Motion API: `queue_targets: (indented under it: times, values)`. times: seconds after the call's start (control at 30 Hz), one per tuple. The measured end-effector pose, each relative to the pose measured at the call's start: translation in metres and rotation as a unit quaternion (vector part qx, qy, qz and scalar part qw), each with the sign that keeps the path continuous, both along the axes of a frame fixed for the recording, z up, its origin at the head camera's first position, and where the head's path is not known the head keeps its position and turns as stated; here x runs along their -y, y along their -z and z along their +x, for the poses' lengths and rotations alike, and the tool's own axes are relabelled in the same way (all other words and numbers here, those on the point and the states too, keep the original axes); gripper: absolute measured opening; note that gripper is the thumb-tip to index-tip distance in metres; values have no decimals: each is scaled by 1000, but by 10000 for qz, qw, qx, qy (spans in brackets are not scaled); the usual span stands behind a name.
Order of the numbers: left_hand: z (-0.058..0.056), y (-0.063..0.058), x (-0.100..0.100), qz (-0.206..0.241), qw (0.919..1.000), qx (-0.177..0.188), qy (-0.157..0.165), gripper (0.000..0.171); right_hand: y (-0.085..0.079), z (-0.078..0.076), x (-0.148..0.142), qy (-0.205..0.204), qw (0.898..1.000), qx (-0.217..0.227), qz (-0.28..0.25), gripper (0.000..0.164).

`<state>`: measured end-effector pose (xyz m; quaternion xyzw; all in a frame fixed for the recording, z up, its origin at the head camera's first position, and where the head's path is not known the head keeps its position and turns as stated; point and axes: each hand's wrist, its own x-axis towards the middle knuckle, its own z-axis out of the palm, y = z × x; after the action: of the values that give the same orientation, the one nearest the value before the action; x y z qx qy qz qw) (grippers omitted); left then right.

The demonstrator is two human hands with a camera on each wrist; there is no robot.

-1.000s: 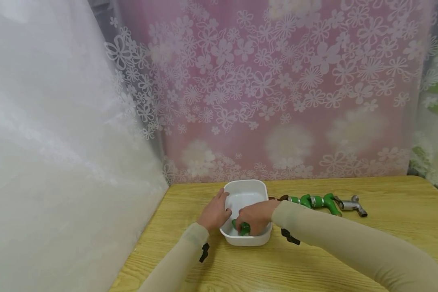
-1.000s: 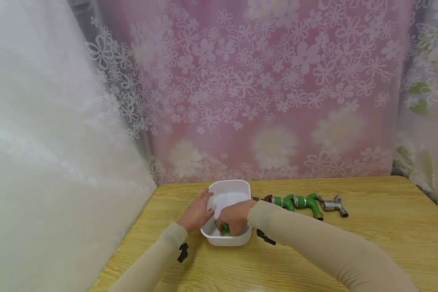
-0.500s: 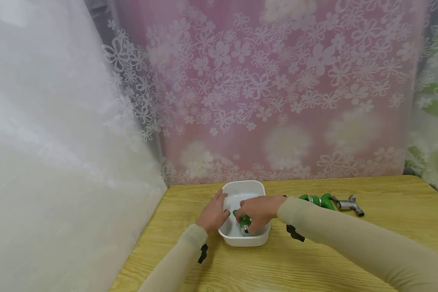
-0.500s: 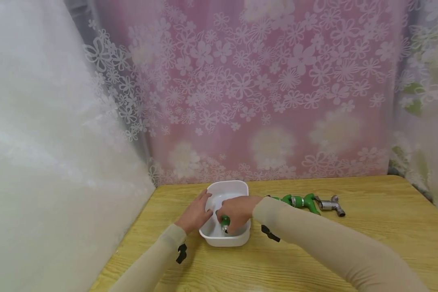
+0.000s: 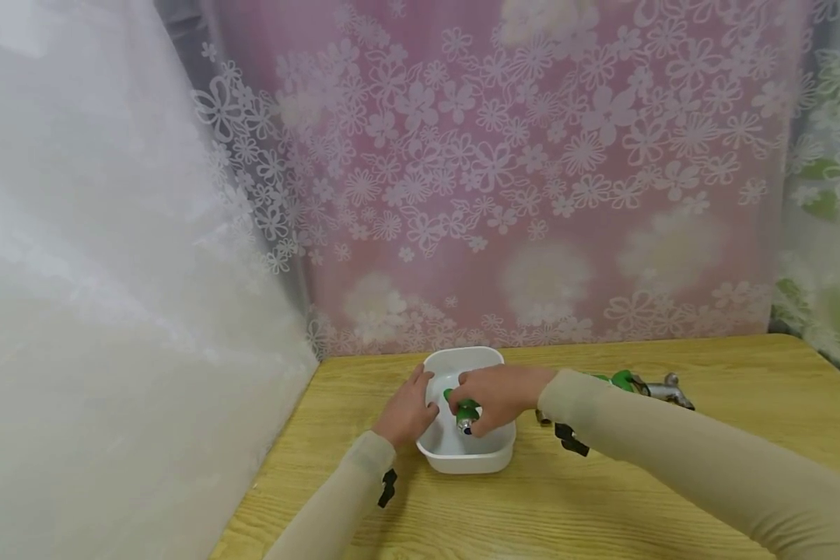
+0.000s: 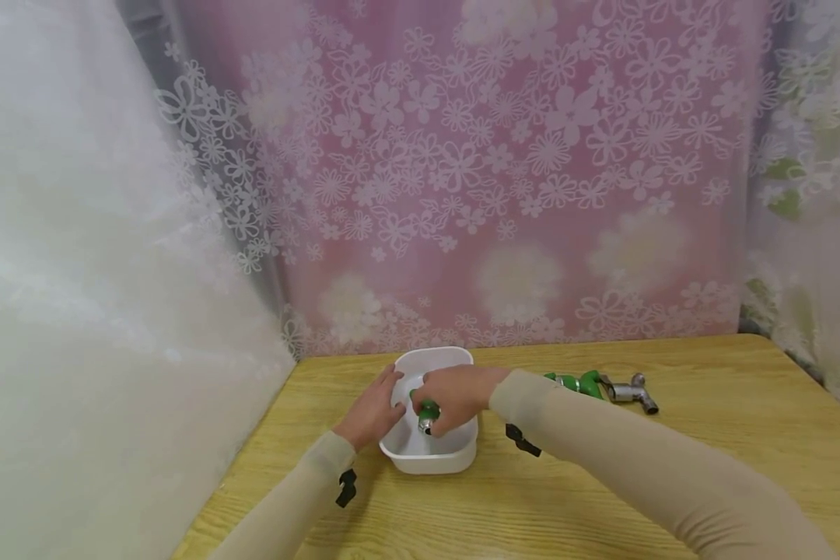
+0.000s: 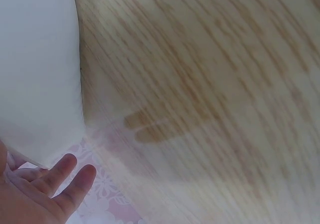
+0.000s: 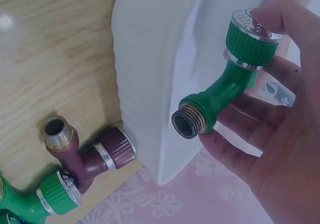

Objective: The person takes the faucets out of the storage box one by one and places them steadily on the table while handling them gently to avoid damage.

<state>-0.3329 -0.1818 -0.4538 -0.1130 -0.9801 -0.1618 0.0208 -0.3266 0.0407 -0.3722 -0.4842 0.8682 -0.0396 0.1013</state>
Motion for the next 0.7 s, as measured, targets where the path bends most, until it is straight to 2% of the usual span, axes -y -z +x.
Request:
queue_targets:
  times: [0.37, 0.53, 0.7]
  values:
    - [-2, 2, -1, -14, 9999, 39, -163, 60, -15, 4, -16, 440, 9990, -37, -90, 36]
    - [-1, 3, 0, 59, 9999, 46, -155, 61, -17, 3, -29, 484, 9984, -210, -218, 31]
    - [-1, 3, 0, 128, 9998, 32, -129, 60, -18, -1, -46, 530, 9979, -96, -364, 29]
